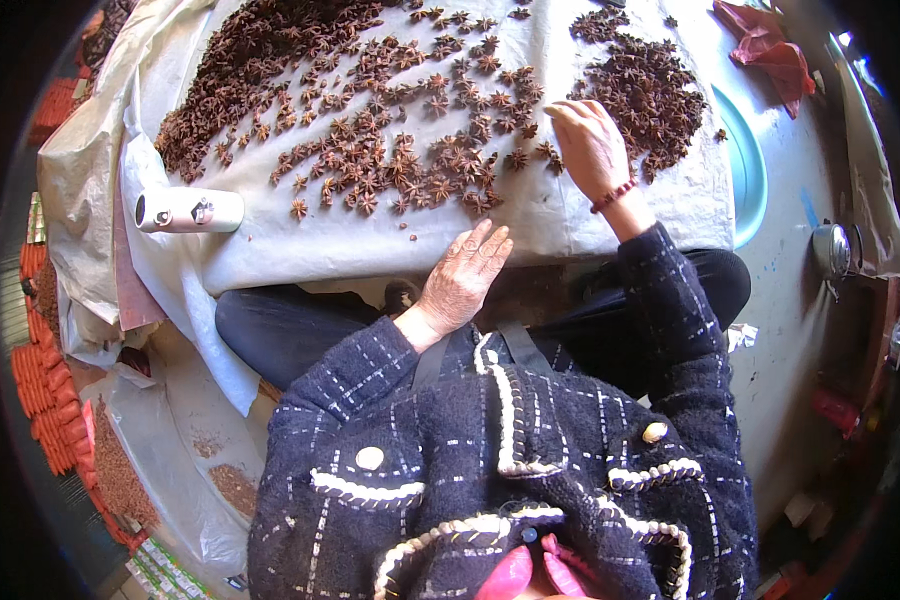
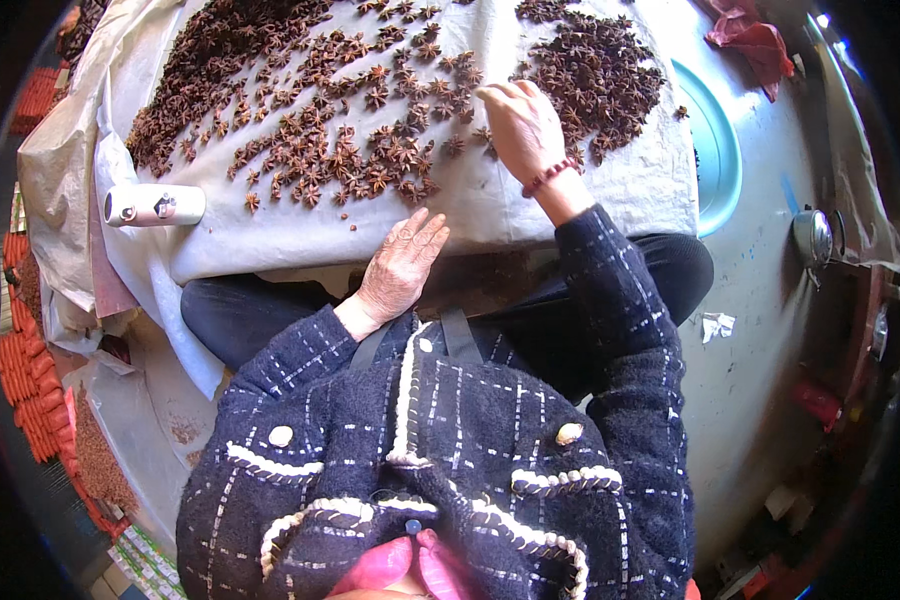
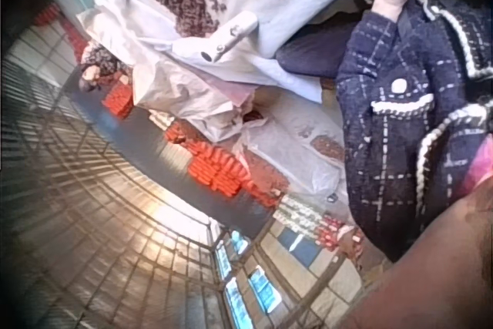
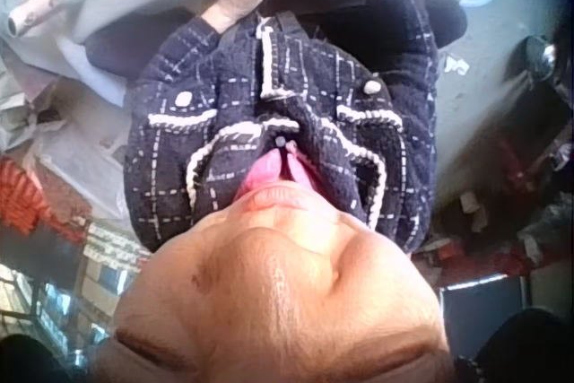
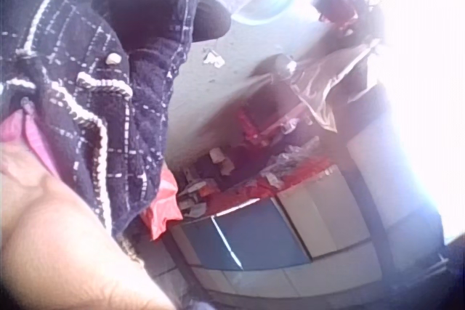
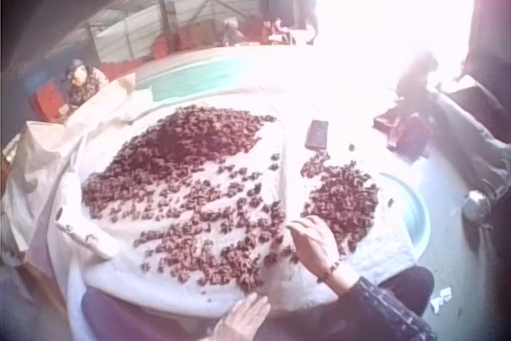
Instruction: The person sits on the floor and sorts star anise by hand on a white sheet. They repeatedly pick up, separate, and move the star anise into piles, occasionally spreading the sheet to access more items.
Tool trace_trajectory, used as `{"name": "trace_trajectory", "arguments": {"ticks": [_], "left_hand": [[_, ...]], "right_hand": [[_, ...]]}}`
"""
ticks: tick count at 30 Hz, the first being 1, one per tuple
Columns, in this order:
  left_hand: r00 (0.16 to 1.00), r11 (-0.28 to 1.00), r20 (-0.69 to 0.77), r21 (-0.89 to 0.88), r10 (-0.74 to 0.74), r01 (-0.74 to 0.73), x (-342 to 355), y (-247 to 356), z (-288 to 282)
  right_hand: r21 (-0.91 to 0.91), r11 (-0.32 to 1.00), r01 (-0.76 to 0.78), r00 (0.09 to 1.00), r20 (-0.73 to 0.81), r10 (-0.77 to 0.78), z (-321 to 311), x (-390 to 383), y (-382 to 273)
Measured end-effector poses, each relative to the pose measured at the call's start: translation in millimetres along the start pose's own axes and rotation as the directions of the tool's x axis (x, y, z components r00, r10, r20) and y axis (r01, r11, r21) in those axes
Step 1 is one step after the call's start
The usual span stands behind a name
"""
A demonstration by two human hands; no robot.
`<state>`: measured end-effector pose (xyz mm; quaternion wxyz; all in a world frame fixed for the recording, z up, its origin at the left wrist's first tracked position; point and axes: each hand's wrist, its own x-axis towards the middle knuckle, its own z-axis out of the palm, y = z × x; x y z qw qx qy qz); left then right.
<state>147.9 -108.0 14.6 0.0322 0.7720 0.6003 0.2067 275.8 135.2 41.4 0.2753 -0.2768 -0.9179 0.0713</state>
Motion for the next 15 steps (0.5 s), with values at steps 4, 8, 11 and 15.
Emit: {"name": "trace_trajectory", "arguments": {"ticks": [4, 8, 11, 15], "left_hand": [[1.0, 1.0, -0.025, -0.014, 0.01, -0.011, -1, -3, 6], [0.998, 0.998, -0.066, -0.059, -0.008, 0.004, -1, -3, 7], [0.995, 0.995, -0.096, -0.095, -0.01, 0.001, -2, -5, 8], [0.996, 0.998, -0.089, -0.069, 0.005, -0.011, -4, -7, 11]], "right_hand": [[-0.11, 0.988, 0.108, 0.974, 0.212, -0.083, 38, 35, -11], [-0.28, 0.958, 0.057, 0.943, 0.331, 0.041, 56, 60, -13], [-0.241, 0.961, 0.138, 0.949, 0.311, -0.059, 54, 63, -7], [0.066, 0.994, -0.086, 0.991, 0.105, 0.079, 46, 48, -1]]}}
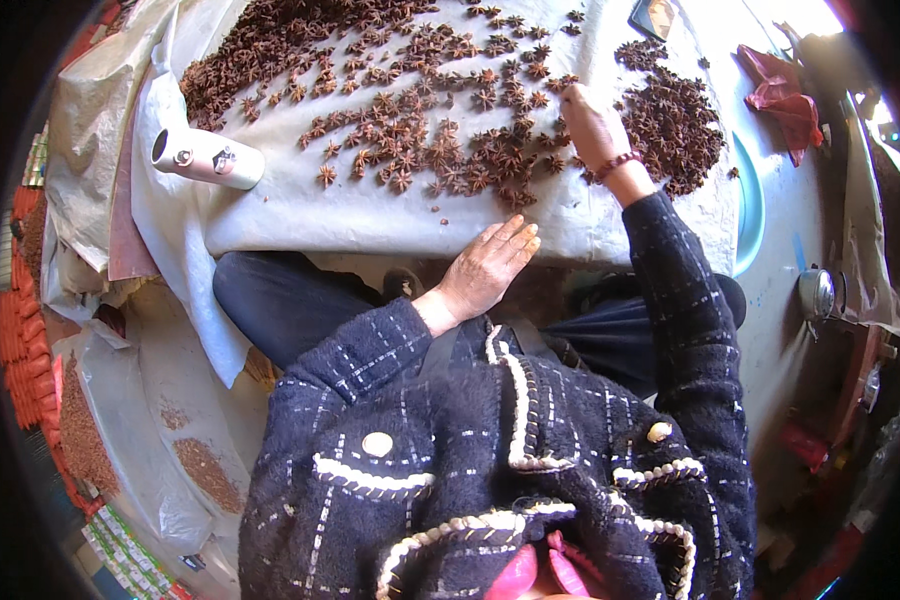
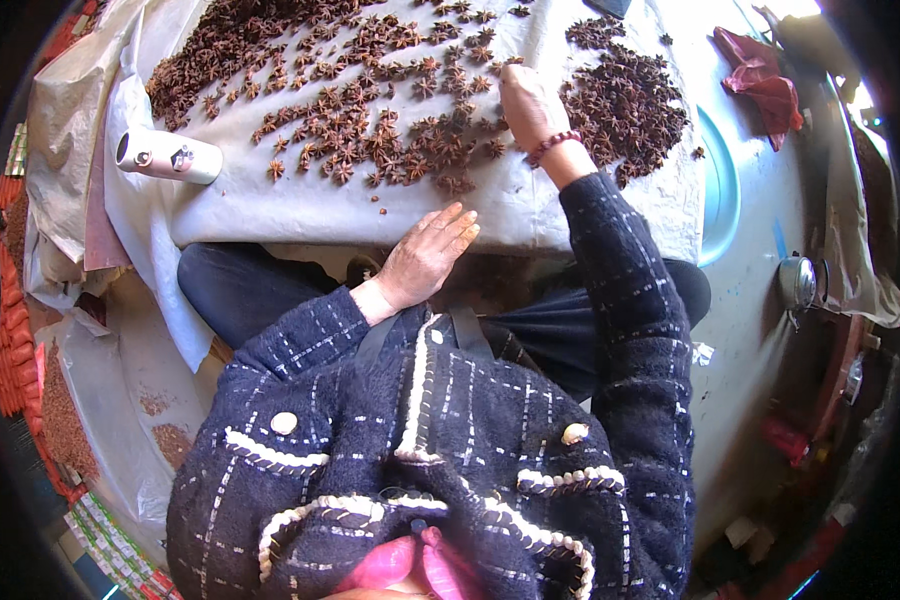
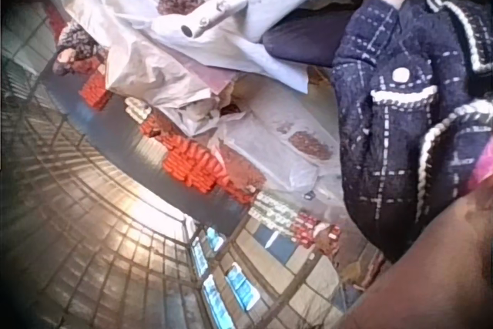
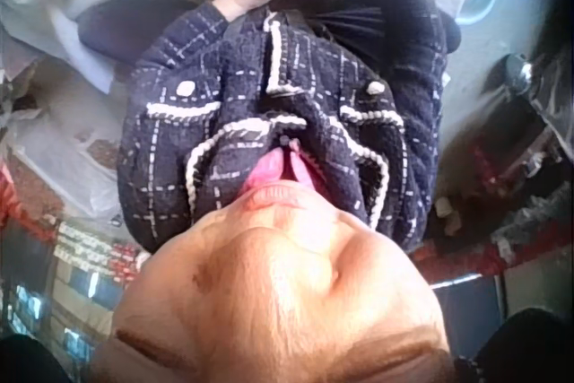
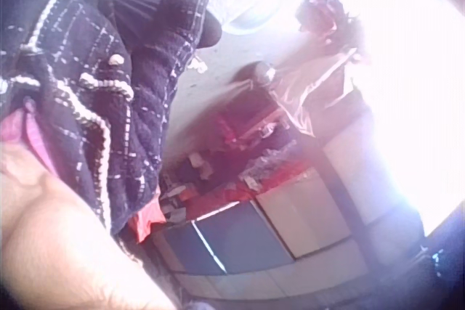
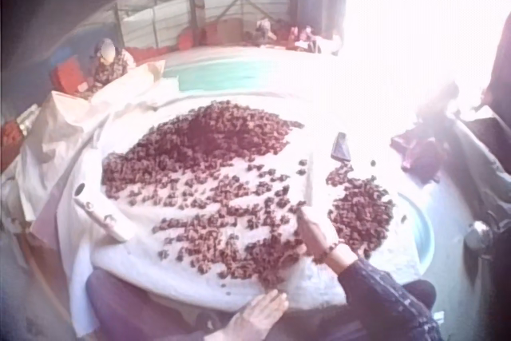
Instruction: The person sits on the floor and sorts star anise by hand on a white sheet. They repeatedly pick up, separate, and move the star anise into piles, occasionally spreading the sheet to access more items.
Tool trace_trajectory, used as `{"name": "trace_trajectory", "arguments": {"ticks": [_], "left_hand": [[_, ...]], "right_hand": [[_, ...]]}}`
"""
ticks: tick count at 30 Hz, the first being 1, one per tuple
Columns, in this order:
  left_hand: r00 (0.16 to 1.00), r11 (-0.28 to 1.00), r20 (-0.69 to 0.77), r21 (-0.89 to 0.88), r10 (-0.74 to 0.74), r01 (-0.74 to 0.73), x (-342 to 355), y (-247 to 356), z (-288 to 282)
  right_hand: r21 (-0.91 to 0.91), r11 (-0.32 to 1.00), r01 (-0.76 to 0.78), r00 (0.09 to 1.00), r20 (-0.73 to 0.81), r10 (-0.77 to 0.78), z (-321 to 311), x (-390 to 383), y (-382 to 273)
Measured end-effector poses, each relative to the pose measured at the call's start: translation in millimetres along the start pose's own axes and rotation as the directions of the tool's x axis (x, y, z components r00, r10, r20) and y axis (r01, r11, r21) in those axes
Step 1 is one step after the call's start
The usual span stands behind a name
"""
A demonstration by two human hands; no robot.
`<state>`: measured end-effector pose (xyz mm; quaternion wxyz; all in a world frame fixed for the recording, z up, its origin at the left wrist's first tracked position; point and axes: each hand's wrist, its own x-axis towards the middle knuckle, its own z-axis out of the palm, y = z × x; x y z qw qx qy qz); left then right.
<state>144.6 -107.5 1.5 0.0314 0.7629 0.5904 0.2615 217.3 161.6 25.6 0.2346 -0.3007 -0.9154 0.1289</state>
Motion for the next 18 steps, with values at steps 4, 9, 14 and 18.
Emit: {"name": "trace_trajectory", "arguments": {"ticks": [4, 9, 14, 18], "left_hand": [[1.0, 1.0, 0.013, -0.009, 0.004, -0.004, 1, 2, 0], [0.999, 0.998, -0.015, -0.037, -0.05, 0.05, -3, 8, -14], [0.954, 0.958, -0.185, 0.125, -0.234, 0.26, -23, -2, -32], [0.878, 0.866, -0.177, 0.166, -0.445, 0.472, -37, -8, -25]], "right_hand": [[0.597, 0.703, -0.385, 0.919, 0.178, 0.352, -5, -20, 1], [0.845, 0.168, -0.508, 0.828, 0.425, 0.366, -17, -38, 0], [0.779, 0.414, -0.47, 0.852, 0.279, 0.443, -13, -43, 2], [0.622, 0.654, -0.431, 0.877, 0.118, 0.466, -9, -38, 9]]}}
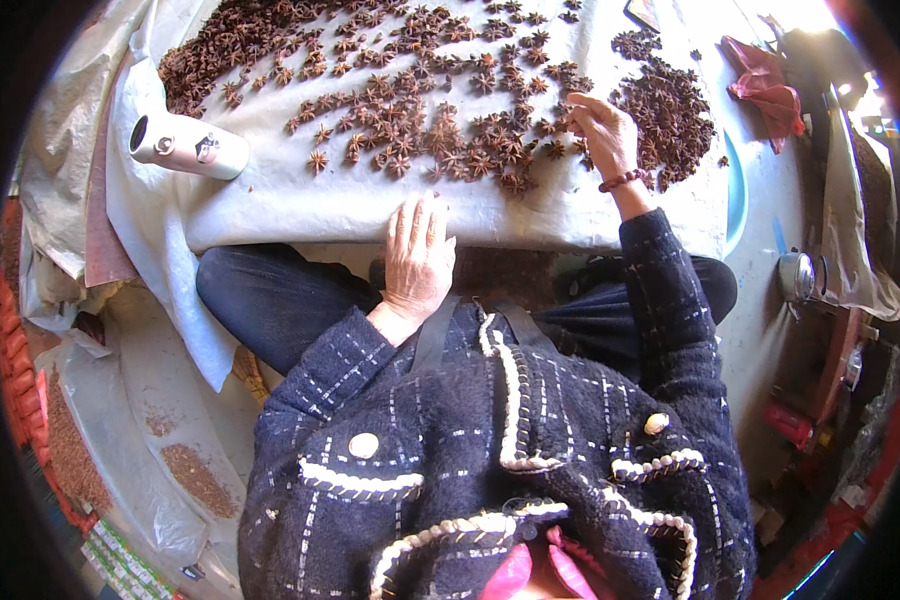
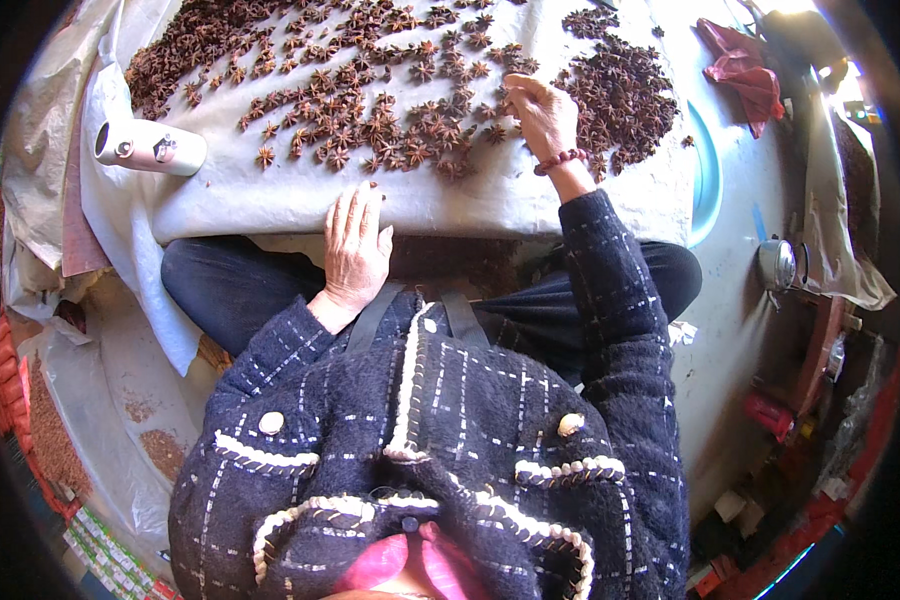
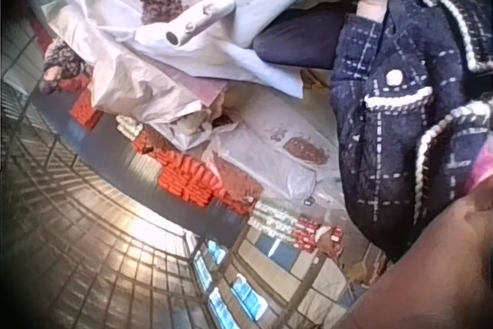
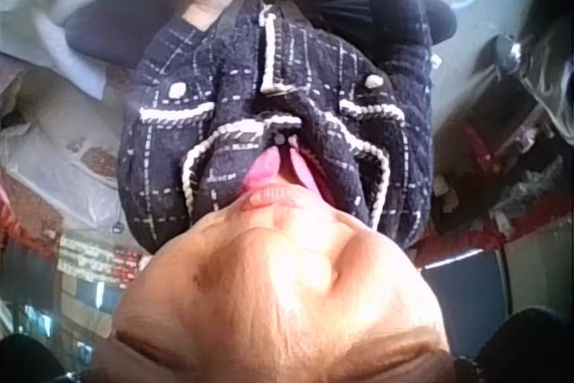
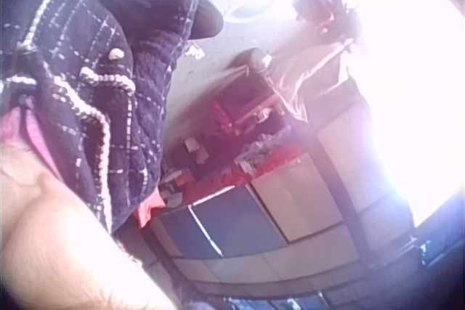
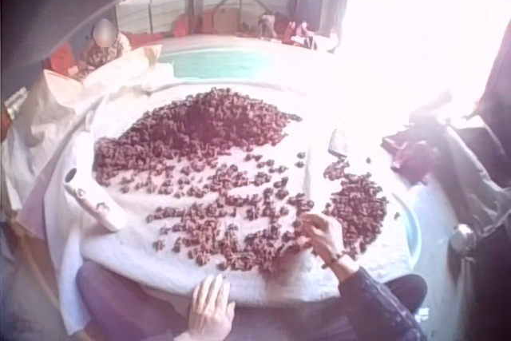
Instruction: The person sits on the floor and sorts star anise by hand on a white sheet. They repeatedly pick up, separate, and move the star anise into piles, occasionally spreading the sheet to access more items.
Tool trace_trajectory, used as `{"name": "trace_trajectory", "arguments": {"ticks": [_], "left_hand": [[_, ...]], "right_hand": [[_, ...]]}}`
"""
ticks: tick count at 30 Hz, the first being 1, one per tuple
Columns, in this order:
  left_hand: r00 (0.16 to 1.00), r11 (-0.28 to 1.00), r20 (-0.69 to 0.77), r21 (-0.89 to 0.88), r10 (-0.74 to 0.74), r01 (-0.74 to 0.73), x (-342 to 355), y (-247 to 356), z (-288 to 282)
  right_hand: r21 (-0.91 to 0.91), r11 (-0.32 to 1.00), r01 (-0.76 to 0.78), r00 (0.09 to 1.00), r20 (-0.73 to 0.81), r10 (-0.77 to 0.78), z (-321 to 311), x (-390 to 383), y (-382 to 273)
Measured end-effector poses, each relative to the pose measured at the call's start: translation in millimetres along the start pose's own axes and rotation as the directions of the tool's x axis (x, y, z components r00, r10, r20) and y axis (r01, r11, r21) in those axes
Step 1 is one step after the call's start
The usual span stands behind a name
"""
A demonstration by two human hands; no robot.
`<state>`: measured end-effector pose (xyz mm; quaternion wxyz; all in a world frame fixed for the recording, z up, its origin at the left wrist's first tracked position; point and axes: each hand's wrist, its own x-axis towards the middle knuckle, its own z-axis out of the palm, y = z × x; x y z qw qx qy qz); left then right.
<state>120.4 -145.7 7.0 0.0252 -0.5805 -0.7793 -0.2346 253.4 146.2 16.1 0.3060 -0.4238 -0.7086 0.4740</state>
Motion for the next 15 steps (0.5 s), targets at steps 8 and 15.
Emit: {"name": "trace_trajectory", "arguments": {"ticks": [8, 15], "left_hand": [[0.946, 0.935, 0.071, -0.197, 0.315, -0.297, -3, 5, 5], [0.989, 0.972, 0.06, 0.201, -0.133, 0.118, 61, -3, 19]], "right_hand": [[-0.628, 0.501, 0.596, 0.782, 0.31, -0.541, 47, -26, -40], [-0.697, 0.375, 0.611, 0.775, 0.43, -0.463, 37, -55, -16]]}}
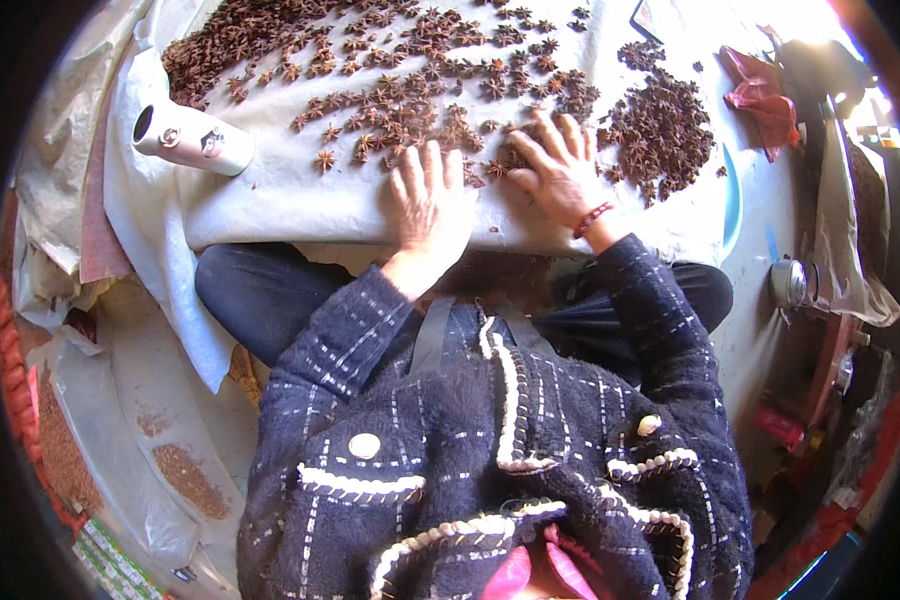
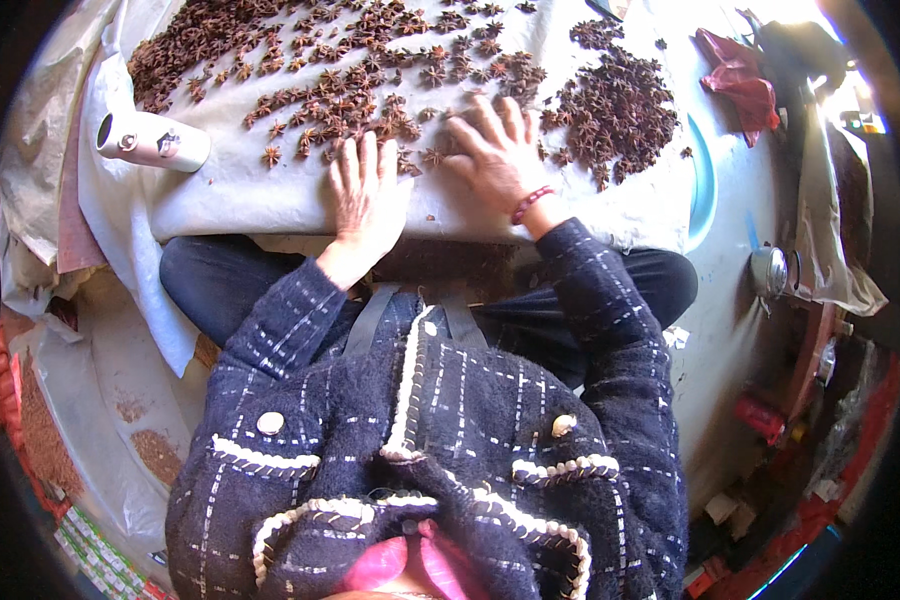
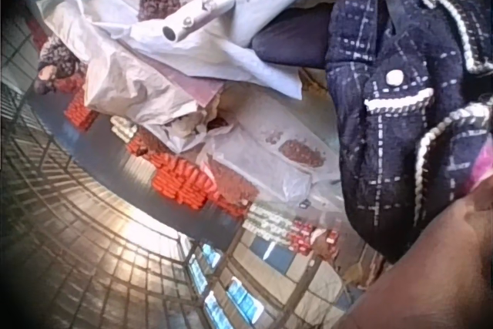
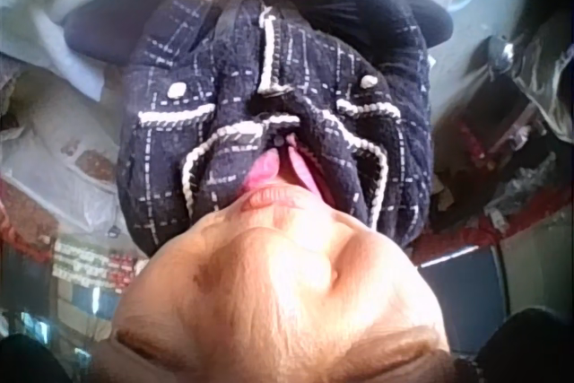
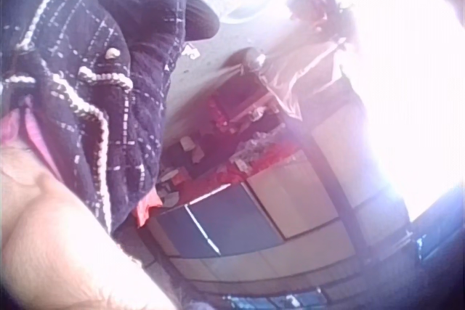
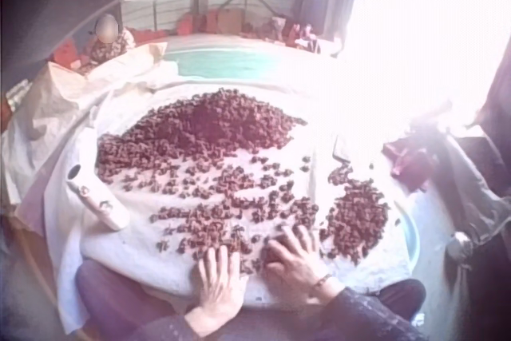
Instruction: The person sits on the floor and sorts star anise by hand on a white sheet. They repeatedly pick up, separate, and move the star anise into piles, occasionally spreading the sheet to access more items.
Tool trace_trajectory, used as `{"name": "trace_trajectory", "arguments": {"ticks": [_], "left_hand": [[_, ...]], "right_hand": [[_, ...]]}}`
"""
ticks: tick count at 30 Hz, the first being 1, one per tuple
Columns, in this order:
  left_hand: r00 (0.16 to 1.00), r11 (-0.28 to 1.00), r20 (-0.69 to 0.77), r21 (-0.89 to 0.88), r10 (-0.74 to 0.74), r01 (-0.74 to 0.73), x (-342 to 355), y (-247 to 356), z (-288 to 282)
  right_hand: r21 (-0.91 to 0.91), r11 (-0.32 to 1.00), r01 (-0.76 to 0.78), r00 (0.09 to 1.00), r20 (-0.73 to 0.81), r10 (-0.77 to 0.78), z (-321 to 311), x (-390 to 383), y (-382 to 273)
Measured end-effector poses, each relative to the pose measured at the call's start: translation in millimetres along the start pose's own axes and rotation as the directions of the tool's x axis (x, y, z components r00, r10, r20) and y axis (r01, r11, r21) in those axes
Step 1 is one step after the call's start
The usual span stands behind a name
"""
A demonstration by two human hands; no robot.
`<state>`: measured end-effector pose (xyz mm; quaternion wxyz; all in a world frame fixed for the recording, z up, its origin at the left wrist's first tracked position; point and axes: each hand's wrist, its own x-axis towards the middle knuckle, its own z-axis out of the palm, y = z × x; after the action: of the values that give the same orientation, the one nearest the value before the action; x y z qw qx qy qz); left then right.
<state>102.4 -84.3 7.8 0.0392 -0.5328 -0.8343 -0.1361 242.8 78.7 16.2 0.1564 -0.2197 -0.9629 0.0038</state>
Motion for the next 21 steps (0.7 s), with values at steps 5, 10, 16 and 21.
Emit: {"name": "trace_trajectory", "arguments": {"ticks": [5, 10, 16, 21], "left_hand": [[0.948, 0.942, -0.117, -0.13, 0.295, -0.309, 28, 27, 5], [0.939, 0.963, -0.306, -0.163, 0.156, -0.213, 17, 0, -26], [0.948, 0.935, -0.132, -0.173, 0.289, -0.309, -39, 14, -28], [0.844, 0.829, 0.011, -0.195, 0.537, -0.525, -50, 33, -2]], "right_hand": [[-0.122, 0.921, -0.369, 0.928, -0.004, 0.372, -22, -35, 96], [0.194, 0.949, -0.249, 0.929, -0.227, 0.291, -38, -66, 78], [0.254, 0.967, -0.032, 0.995, -0.081, 0.054, -19, -51, 32], [0.289, 0.956, -0.044, 0.979, -0.178, 0.099, -8, -39, 47]]}}
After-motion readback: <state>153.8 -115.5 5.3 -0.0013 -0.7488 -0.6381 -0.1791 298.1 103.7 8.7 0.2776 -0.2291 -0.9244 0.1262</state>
